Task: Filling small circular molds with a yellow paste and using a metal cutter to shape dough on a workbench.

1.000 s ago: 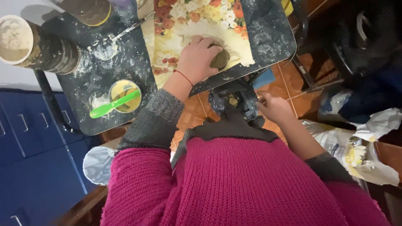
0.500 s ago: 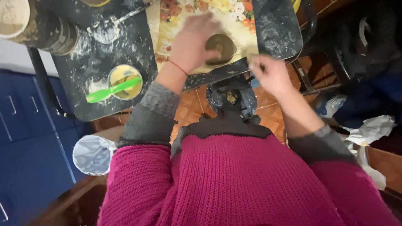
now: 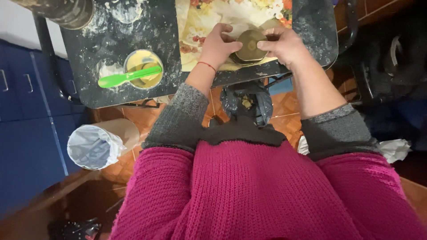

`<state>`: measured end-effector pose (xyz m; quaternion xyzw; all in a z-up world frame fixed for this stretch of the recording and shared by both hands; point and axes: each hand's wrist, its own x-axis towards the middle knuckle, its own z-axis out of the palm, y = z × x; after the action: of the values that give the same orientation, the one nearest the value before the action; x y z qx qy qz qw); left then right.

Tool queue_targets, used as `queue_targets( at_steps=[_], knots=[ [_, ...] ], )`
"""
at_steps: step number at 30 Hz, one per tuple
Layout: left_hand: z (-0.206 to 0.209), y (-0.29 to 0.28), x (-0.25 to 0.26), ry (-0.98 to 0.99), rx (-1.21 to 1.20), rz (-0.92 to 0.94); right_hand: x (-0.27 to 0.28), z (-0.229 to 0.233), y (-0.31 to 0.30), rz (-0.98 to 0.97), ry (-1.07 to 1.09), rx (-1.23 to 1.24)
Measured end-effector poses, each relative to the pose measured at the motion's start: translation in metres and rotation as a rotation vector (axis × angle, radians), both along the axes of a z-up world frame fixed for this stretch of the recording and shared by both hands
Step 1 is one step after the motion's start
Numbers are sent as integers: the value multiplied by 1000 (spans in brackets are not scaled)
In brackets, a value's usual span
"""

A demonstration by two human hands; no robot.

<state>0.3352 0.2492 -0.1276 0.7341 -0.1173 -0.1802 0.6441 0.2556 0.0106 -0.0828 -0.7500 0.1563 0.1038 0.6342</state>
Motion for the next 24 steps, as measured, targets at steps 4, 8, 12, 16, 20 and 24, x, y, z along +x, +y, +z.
queue_targets(
  at_steps=[4, 8, 12, 16, 20, 24],
  knots=[
    [4, -1, -2, -16, 17, -6, 1, -2, -3, 2, 14, -59],
    [6, -4, -1, -20, 82, 0, 4, 14, 5, 16, 47, -145],
    [11, -6, -2, -21, 136, 9, 13, 28, 7, 66, 108, -312],
    [22, 9, -13, -113, 46, 80, 23, 66, 29, 340, 61, -739],
    [45, 55, -40, -75, -190, 103, 36, 68, 40, 673, -303, -1127],
    [47, 100, -84, -126, -294, 104, 38, 88, 62, 878, -340, -1227]
  ],
)
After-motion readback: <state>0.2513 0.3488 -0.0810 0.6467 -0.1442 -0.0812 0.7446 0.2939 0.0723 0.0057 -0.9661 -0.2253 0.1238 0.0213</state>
